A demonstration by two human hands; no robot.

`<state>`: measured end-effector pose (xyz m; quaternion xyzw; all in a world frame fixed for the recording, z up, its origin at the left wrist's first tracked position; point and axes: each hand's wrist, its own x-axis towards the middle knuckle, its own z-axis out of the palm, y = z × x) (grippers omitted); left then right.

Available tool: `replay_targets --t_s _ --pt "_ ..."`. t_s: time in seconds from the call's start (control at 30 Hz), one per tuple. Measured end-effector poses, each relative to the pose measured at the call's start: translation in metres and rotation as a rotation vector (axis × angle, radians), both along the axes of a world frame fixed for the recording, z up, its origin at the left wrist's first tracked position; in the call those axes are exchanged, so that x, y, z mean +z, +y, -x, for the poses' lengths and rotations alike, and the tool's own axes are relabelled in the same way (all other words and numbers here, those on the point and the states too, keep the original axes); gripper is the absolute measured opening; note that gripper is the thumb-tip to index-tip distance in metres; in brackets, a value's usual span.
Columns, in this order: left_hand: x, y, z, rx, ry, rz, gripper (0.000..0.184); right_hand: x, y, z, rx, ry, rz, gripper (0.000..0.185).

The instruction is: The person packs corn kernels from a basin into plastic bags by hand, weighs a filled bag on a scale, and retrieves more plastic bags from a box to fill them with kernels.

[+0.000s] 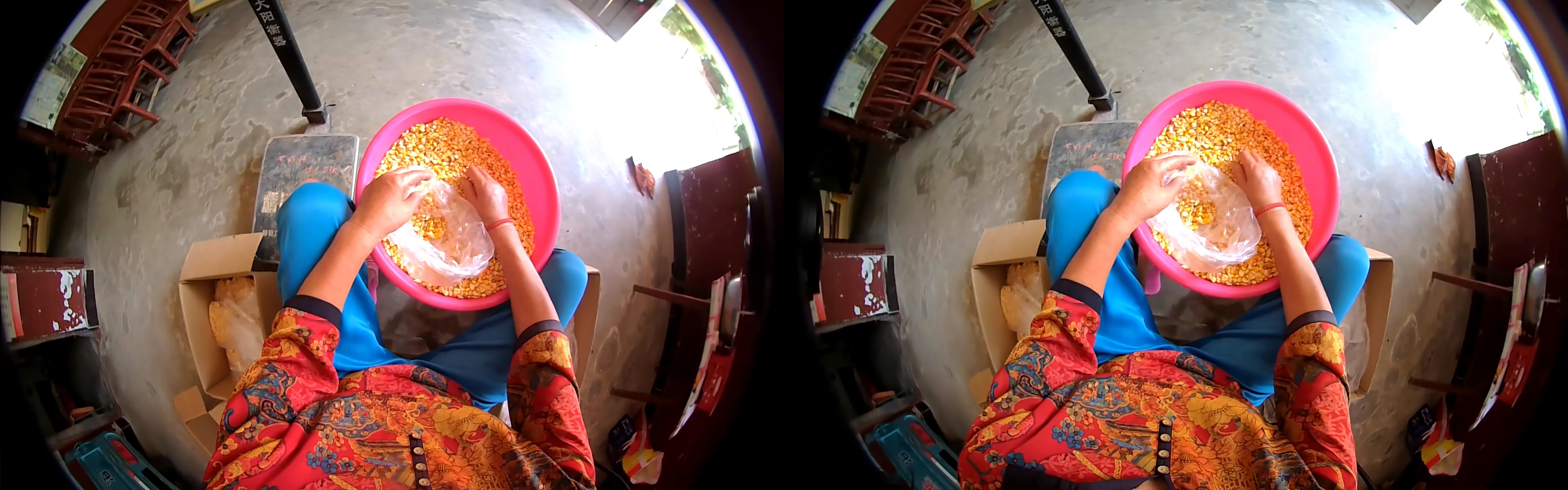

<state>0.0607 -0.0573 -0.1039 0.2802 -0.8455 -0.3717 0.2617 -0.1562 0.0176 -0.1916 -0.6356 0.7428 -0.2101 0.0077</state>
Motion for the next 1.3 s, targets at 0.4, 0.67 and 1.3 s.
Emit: replay_targets --t_s 0.4,0.67,1.3 --pt "0.003 0.001 0.003 -0.004 0.007 -0.080 0.028 0.041 0.002 0.019 -0.357 -1.747 0.079 0.018" --pt "-0.001 0.000 0.002 0.003 0.000 -0.007 0.029 0.087 0.001 -0.020 -0.014 -1.974 0.084 0.018" --pt "0.001 0.000 0.002 -0.026 -0.042 -0.080 0.030 0.018 0.011 0.023 -0.358 -0.165 -0.053 0.019"
